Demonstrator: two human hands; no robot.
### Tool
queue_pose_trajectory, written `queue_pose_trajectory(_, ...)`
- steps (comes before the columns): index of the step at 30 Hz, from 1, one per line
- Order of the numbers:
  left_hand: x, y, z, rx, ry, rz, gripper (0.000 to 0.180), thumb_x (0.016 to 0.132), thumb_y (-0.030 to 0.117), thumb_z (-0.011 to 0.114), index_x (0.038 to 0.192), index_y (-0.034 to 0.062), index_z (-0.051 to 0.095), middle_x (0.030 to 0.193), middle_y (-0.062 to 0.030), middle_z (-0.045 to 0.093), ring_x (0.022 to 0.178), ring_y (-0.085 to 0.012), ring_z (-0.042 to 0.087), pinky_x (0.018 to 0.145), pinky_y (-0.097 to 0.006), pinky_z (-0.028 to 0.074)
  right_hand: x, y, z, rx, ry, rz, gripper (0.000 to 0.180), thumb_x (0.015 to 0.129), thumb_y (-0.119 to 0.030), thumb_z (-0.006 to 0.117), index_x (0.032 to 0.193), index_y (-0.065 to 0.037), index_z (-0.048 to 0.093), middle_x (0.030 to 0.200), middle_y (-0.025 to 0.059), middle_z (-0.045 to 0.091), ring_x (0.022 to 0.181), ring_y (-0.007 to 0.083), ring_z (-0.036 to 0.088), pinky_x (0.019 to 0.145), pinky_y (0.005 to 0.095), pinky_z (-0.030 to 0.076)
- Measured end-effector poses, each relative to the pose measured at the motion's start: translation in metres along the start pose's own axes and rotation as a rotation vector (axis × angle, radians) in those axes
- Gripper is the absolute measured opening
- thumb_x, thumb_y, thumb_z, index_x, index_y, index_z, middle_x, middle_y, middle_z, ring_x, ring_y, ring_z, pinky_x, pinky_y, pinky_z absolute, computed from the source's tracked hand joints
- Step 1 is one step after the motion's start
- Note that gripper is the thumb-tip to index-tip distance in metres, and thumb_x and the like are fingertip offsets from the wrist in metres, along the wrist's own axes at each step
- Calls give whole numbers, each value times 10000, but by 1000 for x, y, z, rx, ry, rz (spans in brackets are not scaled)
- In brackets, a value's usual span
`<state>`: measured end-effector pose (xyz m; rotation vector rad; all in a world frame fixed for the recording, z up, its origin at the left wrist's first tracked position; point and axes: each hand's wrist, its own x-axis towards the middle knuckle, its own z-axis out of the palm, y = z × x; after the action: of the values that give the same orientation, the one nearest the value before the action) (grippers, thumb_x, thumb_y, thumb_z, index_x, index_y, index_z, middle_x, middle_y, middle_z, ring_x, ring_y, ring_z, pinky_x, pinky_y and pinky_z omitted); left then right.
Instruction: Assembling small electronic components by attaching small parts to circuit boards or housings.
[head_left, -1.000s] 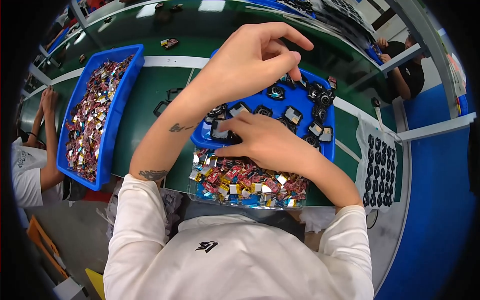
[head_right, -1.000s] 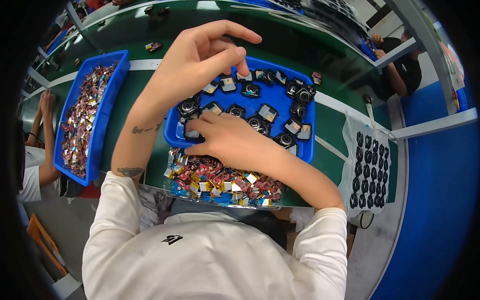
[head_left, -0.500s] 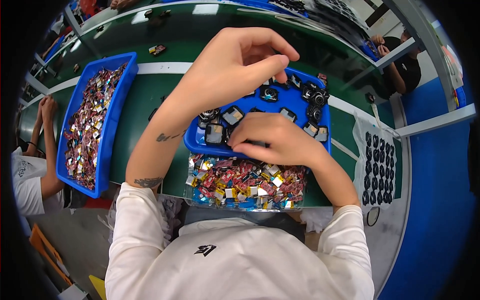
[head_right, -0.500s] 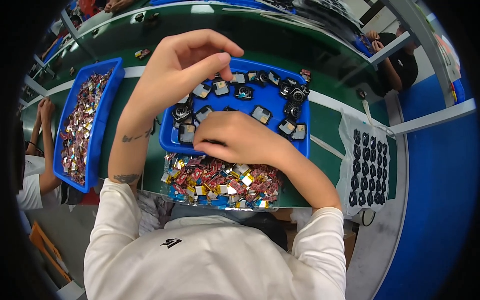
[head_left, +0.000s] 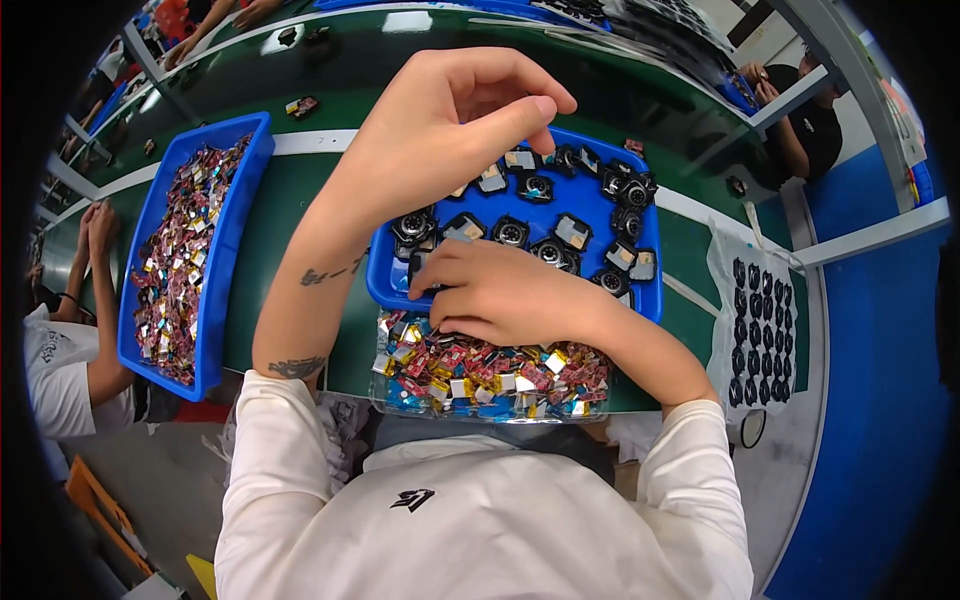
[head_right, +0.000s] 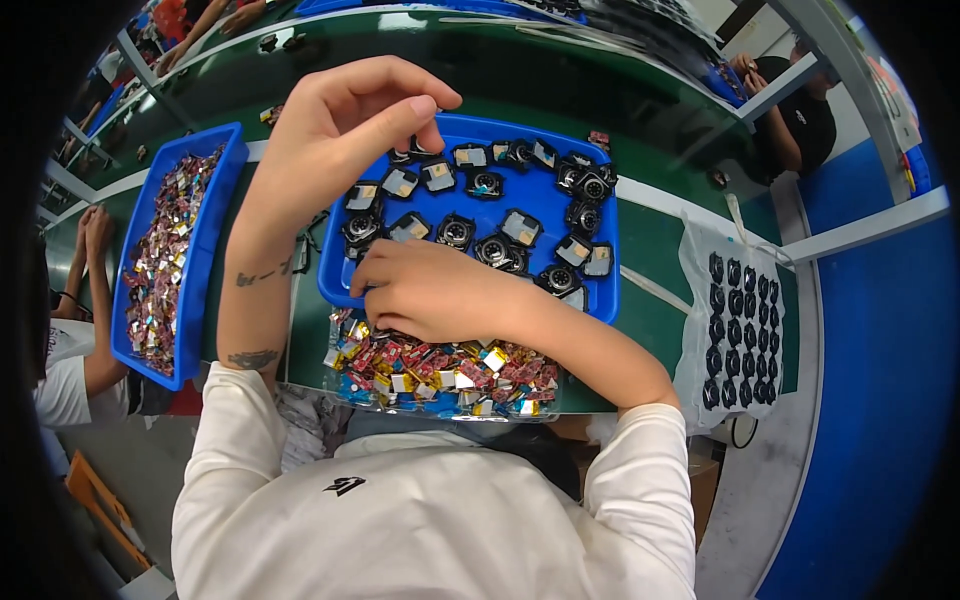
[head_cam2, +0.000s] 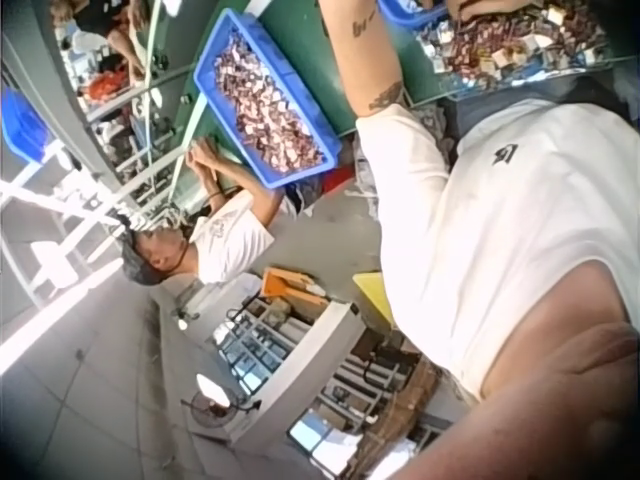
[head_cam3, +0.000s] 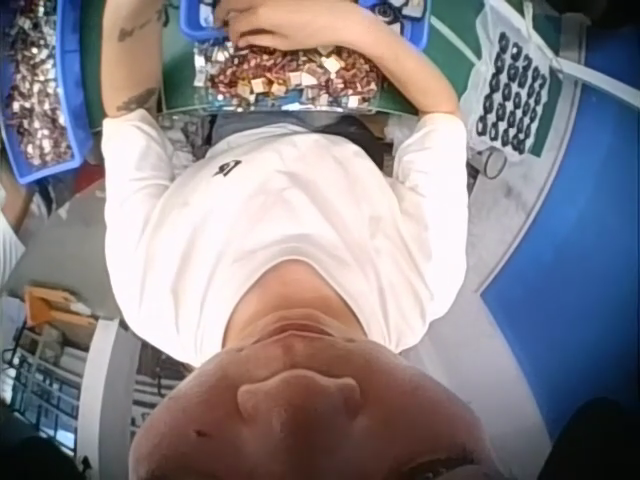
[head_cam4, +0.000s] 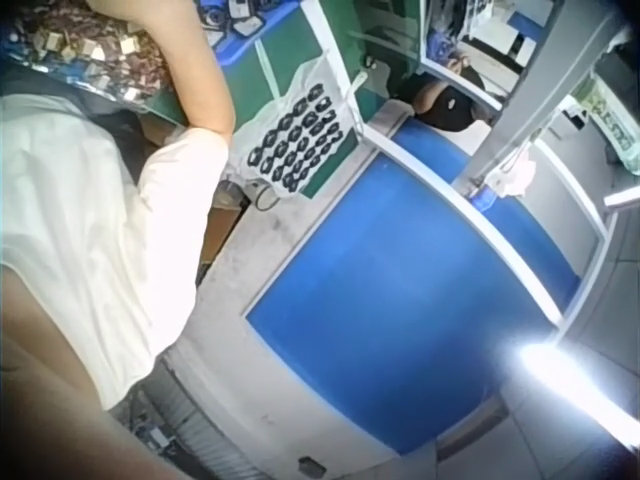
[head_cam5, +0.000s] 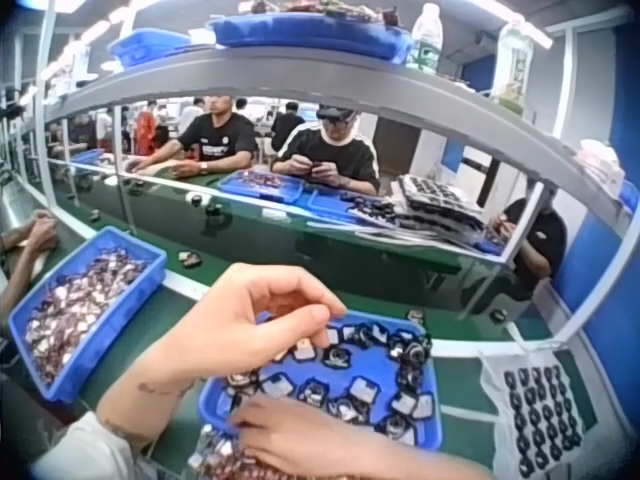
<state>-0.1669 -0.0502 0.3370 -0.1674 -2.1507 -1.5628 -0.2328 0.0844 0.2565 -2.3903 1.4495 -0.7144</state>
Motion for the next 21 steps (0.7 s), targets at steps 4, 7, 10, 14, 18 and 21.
queue_pose_trajectory(4,1,1,-2,-27,5,12,167,886,114,576,980,-10,637,802,-37,634,749,-79,600,655,-197,462,0,-2,-18,467,95,192,69,793,-81,649,847,-51,680,892,62,650,822,201,613,706,291,491)
queue_pose_trajectory(7,2,4,-5,-45,7,44,156,877,101,586,971,-13,635,810,-34,636,743,-78,593,655,-196,460,-1,-10,-42,713,350,306,205,813,-7,632,1017,8,629,800,60,659,736,103,627,664,228,494)
queue_pose_trajectory(10,-3,11,-9,63,112,15,139,862,77,597,965,-10,633,822,-20,634,737,-67,576,660,-201,460,-5,-4,-67,567,558,258,193,811,6,623,1004,21,637,850,80,661,755,106,634,674,224,510)
queue_pose_trajectory(14,-8,19,-6,26,118,-81,153,791,88,676,865,-37,631,763,-43,644,701,-73,607,618,-195,476,-14,-7,-83,449,760,229,115,806,-17,625,907,19,667,831,73,675,708,100,642,630,214,518)
queue_pose_trajectory(18,-9,17,5,43,75,0,150,765,39,685,843,-15,569,790,-42,621,729,-82,607,674,-199,475,-19,-5,-88,219,817,169,118,771,7,634,883,4,669,805,76,675,651,115,644,577,239,517)
queue_pose_trajectory(21,-5,12,11,45,98,-2,119,770,10,657,845,-9,567,783,-35,607,730,-83,601,670,-204,475,-17,5,-86,-156,870,22,126,744,18,637,861,-18,663,789,78,669,673,138,643,563,243,499)
